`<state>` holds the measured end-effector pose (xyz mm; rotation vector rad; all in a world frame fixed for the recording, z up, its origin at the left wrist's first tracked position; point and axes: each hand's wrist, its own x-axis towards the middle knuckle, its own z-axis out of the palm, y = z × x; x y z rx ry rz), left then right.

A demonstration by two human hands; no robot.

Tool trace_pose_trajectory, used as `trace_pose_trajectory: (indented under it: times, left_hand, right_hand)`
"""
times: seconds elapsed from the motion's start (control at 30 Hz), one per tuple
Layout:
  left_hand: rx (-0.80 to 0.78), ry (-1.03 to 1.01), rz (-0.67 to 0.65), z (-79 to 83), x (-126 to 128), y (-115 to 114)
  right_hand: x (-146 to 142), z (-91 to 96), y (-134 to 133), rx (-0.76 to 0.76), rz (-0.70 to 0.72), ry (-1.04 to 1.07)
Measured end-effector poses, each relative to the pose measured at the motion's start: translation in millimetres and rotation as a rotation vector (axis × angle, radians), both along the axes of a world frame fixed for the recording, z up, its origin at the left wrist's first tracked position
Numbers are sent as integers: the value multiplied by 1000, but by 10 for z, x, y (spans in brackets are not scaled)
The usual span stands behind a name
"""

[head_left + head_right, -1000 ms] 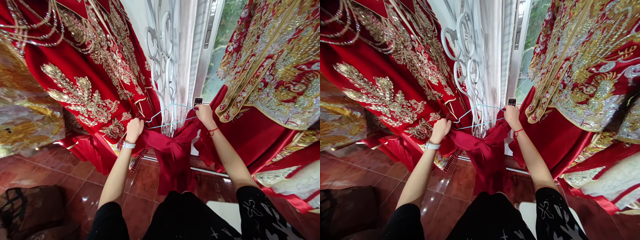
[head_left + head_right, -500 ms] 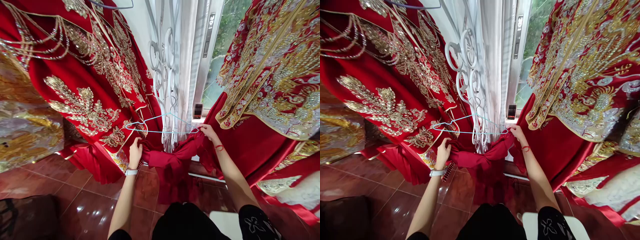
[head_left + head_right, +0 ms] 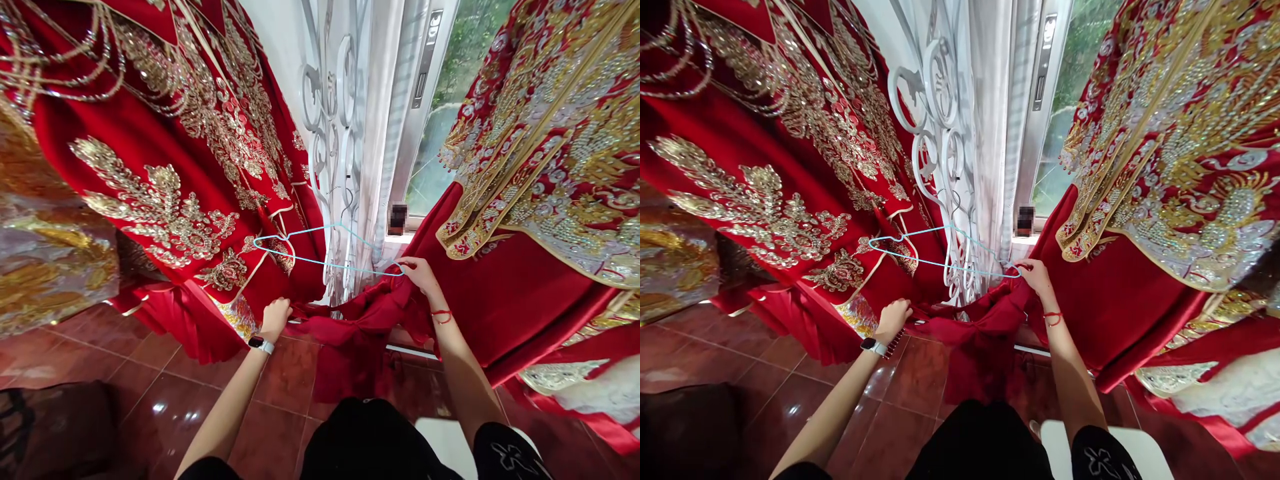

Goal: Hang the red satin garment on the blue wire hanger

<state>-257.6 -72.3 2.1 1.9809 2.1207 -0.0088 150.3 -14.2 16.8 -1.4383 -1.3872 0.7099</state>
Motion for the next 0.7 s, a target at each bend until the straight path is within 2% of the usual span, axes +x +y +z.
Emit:
trace_pose_trajectory:
  times: [0.2, 0.27, 0.3, 0.4, 0.47, 0.57, 0.7]
  left_hand:
    - [15, -276, 7, -276, 115, 29]
    - [-17, -451, 35, -375, 92, 39]
    - [-56, -618, 69, -433, 67, 33]
    - [-218, -1310, 242, -609, -22, -25]
    - [-298, -1600, 323, -692, -60, -82]
    - [-312, -1667, 344, -735, -56, -160]
    - [-164, -1585, 347, -767, 54, -209]
  right_hand:
    - [-26, -69, -157, 27, -61, 103]
    - [-3, -84, -208, 34, -60, 132]
    - [10, -92, -235, 37, -61, 145]
    - [43, -118, -326, 47, -94, 180]
    - [55, -132, -392, 48, -127, 194]
    - [58, -129, -480, 34, -147, 189]
    - [34, -95, -551, 29, -129, 152]
